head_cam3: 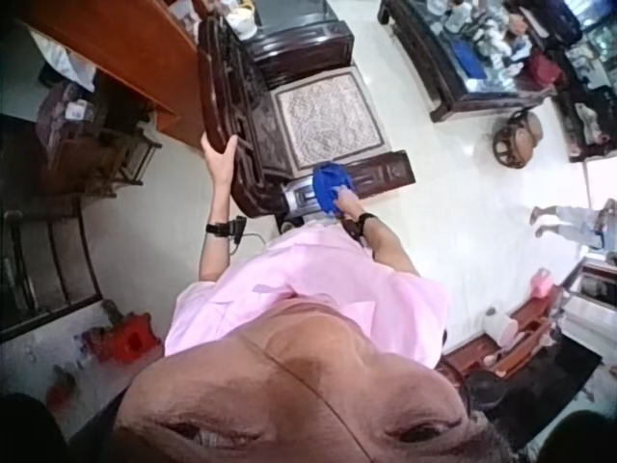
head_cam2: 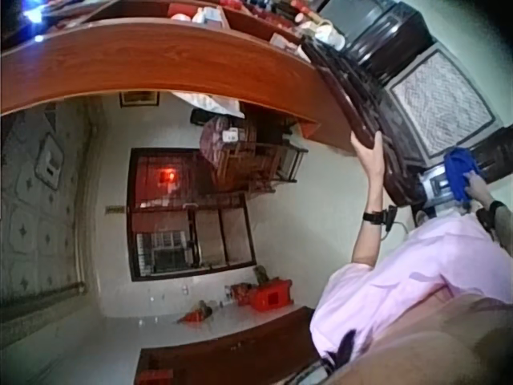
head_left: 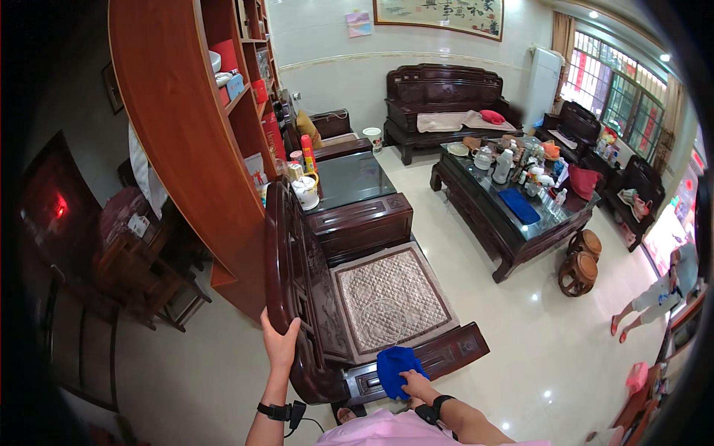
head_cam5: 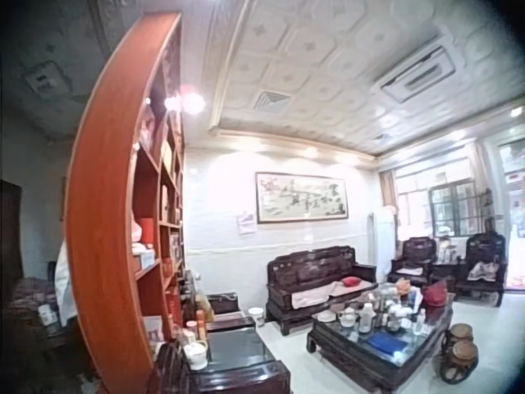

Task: Wiping and cleaning wooden chairs and a glass-topped table with a cloth.

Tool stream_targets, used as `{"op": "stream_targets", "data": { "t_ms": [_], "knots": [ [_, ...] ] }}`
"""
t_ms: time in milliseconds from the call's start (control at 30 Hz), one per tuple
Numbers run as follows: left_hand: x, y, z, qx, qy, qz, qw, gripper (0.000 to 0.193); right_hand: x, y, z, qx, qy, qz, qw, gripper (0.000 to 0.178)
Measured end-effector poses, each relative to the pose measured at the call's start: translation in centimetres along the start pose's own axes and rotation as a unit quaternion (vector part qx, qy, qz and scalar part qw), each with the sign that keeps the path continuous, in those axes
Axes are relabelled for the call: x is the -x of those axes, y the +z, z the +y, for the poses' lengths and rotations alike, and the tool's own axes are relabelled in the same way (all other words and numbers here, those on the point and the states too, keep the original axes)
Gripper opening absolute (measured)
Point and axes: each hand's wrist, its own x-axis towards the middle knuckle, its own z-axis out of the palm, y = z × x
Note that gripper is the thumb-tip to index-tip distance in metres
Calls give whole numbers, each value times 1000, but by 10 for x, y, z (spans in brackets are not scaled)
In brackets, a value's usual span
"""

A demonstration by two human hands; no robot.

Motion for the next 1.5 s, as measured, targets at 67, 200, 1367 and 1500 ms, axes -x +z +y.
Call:
{"op": "stream_targets", "data": {
  "t_ms": [67, 200, 1367, 1500],
  "knots": [
    [0, 3, 2, 4, 2, -1, 1000, 67, -3, 0, 4, -6, 3, -3, 1000, 50],
    [-1, 5, 3, -1, -2, 0, 1000, 66, -6, 2, 8, -27, 10, 18, 999, 47],
    [0, 1, -12, 10, 12, 6, 1000, 71, -6, -114, -57, -28, -101, 228, 968, 31],
    [-1, 3, -13, -10, 26, 6, 1000, 77, 0, -154, -91, -387, -48, 101, 915, 37]
  ]
}}
